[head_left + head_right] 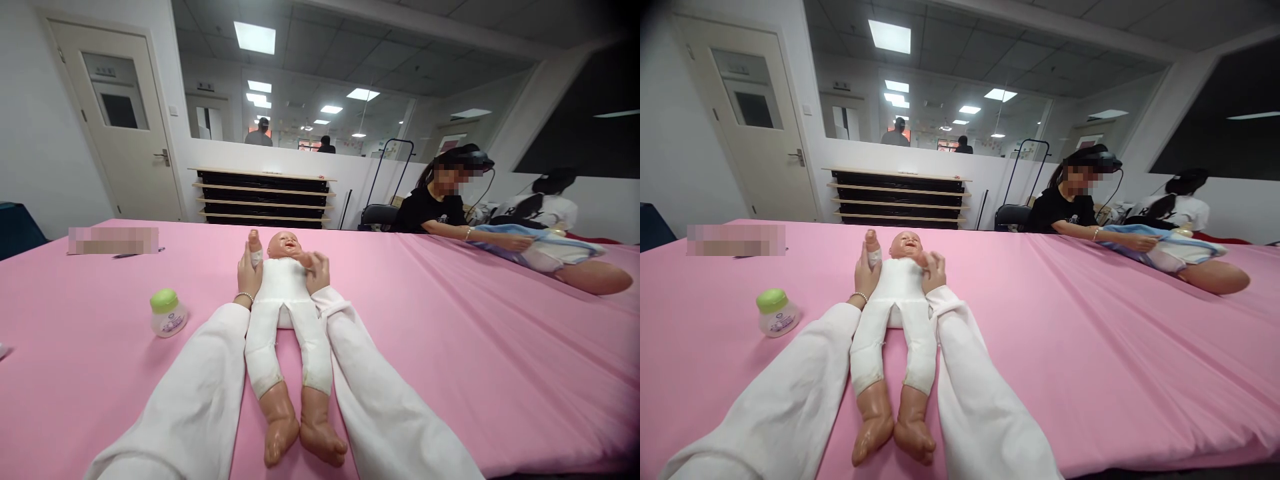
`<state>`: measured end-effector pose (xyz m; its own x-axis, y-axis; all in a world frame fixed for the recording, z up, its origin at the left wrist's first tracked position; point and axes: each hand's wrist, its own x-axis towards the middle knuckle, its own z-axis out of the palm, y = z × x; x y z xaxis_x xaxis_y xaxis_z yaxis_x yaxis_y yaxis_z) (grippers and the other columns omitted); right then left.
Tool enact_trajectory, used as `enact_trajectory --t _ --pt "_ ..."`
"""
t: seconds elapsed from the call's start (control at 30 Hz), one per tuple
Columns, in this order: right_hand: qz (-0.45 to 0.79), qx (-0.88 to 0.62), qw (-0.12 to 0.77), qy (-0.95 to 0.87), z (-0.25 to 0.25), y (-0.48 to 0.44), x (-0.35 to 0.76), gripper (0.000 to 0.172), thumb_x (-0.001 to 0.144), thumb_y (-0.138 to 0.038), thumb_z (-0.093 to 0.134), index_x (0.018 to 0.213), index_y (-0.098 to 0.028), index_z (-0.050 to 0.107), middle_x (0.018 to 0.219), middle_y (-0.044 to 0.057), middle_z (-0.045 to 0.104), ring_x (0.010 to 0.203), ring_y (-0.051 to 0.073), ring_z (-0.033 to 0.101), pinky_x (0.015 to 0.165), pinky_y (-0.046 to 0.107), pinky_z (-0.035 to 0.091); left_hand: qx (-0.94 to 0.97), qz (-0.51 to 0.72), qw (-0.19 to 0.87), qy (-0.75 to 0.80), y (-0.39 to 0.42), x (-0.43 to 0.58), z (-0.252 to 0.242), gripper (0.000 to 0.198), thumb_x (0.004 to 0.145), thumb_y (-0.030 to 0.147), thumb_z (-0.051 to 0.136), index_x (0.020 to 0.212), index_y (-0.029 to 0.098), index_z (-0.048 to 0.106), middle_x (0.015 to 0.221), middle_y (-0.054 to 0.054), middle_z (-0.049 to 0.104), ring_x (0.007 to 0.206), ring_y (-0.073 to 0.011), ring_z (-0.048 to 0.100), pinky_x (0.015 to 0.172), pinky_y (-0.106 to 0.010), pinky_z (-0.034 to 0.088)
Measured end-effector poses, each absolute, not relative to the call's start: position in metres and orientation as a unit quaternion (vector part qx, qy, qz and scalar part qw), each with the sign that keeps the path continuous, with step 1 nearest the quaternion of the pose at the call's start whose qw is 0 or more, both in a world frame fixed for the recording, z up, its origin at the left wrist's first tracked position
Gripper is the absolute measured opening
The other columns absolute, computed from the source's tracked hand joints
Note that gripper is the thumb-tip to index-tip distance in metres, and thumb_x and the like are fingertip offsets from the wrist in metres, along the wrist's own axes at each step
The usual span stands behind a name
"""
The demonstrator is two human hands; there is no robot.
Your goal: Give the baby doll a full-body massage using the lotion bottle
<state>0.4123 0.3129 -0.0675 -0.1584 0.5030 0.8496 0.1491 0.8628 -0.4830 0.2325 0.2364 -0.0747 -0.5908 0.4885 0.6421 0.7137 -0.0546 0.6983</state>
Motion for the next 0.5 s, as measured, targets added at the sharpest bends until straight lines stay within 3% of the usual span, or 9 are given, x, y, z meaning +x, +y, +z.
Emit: enact_trajectory --t 0.1,0.2,0.3,0.4,0.5 --pt "0.155 -0.135 0.55 -0.81 -0.067 0.306 0.408 0.032 0.083 -0.028 0.045 0.112 -0.021 0.056 0.118 0.009 0.047 0.112 0.02 0.046 0.094 0.036 0.041 -0.538 -0.487 0.167 -0.668 0.238 0.236 -0.071 0.056 0.084 0.026 0.046 0.137 0.019 0.03 0.13 -0.01 0.047 0.107 -0.0269 0.048 0.088 -0.039 0.039" --pt "0.184 -0.128 0.52 -0.824 -0.064 0.305 0.407 0.036 0.084 -0.03 0.047 0.119 -0.024 0.051 0.122 0.005 0.047 0.116 0.019 0.042 0.099 0.037 0.037 -0.584 -0.453 0.161 -0.655 0.236 0.239 -0.07 0.043 0.084 0.025 0.048 0.127 0.028 0.047 0.129 -0.005 0.049 0.106 -0.0256 0.046 0.088 -0.04 0.038" --pt "0.114 -0.129 0.51 -0.843 -0.065 0.308 0.408 0.026 0.082 -0.029 0.05 0.106 -0.027 0.061 0.13 0.002 0.039 0.121 0.021 0.035 0.103 0.04 0.03 -0.619 -0.437 0.146 -0.636 0.235 0.241 -0.07 0.037 0.083 0.025 0.052 0.118 0.036 0.055 0.129 -0.001 0.05 0.109 -0.0255 0.044 0.09 -0.041 0.035" --pt "0.046 -0.121 0.506 -0.853 -0.071 0.313 0.41 0.022 0.08 -0.024 0.051 0.095 -0.028 0.066 0.131 0.001 0.036 0.123 0.023 0.031 0.105 0.041 0.026 -0.619 -0.458 0.131 -0.625 0.238 0.239 -0.072 0.037 0.082 0.023 0.053 0.116 0.037 0.056 0.127 0.0 0.051 0.11 -0.0254 0.044 0.093 -0.043 0.034" --pt "0.071 -0.207 0.575 -0.789 -0.074 0.317 0.413 0.032 0.081 -0.018 0.045 0.109 -0.022 0.06 0.13 0.007 0.033 0.121 0.023 0.034 0.1 0.041 0.033 -0.567 -0.523 0.121 -0.625 0.241 0.231 -0.075 0.051 0.083 0.023 0.048 0.132 0.028 0.039 0.13 -0.006 0.048 0.113 -0.0251 0.045 0.094 -0.043 0.035"
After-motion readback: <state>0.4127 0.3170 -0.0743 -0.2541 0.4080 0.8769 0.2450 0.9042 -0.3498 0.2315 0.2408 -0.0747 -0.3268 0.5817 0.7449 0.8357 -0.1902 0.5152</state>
